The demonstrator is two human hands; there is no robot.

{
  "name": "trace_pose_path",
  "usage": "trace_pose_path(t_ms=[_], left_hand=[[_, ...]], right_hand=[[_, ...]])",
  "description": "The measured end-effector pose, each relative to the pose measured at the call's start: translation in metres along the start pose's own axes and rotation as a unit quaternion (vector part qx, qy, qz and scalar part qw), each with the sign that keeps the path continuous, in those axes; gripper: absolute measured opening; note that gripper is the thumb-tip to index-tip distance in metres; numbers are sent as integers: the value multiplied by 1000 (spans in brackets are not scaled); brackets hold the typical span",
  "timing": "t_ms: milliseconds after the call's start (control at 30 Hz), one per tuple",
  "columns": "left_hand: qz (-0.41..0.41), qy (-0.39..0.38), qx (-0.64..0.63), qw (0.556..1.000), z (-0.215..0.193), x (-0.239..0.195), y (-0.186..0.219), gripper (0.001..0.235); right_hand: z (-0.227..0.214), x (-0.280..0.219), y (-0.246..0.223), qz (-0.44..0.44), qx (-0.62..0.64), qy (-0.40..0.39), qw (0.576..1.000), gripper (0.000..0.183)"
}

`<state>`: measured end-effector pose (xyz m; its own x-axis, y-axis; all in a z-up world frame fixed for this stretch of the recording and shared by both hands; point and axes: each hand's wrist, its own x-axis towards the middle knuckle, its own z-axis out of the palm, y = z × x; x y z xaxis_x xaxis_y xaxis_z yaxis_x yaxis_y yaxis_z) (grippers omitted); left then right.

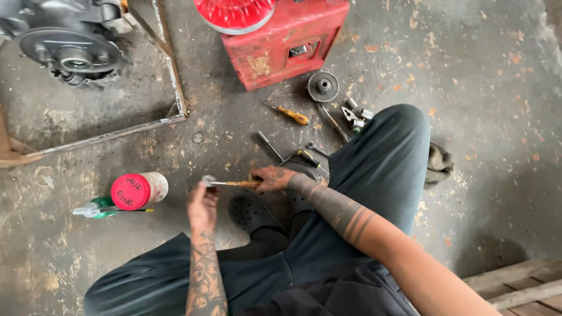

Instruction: The person sits on the floor of a repair workshop assembling a motorcycle engine cylinder assembly. They pick up small metal fittings from the floor, fit them onto the cylinder head mounted on a red stand, press components into place by hand, and use a screwdriver on the assembly.

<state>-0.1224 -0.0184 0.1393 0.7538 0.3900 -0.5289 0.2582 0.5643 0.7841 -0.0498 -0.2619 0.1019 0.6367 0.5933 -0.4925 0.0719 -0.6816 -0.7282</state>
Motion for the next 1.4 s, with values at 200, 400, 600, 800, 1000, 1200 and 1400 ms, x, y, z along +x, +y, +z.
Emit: trace_pose_path(t_ms=[200,400,600,800,1000,1200,1400], left_hand=[[-20,10,-182,983,-49,34,-6,14],[2,-29,14,999,10,-16,-5,11],[35,-163,371,913,26,-22,-39,27],[31,-169,321,932,24,-22,-41,26],[36,-193,372,907,6,-3,-52,25],[12,-204,376,904,0,2,-59,27],[31,-171,343,923,1,4,-52,28]], right_hand=[[13,28,61,58,-82,10,995,47],[8,8,46,-176,-311,82,930,39],[17,19,7,86,171,28,981,74],[0,5,-14,112,57,43,991,46],[3,15,0,114,157,64,979,43],[-8,11,-6,119,188,79,972,44],[4,13,0,127,148,23,981,40]])
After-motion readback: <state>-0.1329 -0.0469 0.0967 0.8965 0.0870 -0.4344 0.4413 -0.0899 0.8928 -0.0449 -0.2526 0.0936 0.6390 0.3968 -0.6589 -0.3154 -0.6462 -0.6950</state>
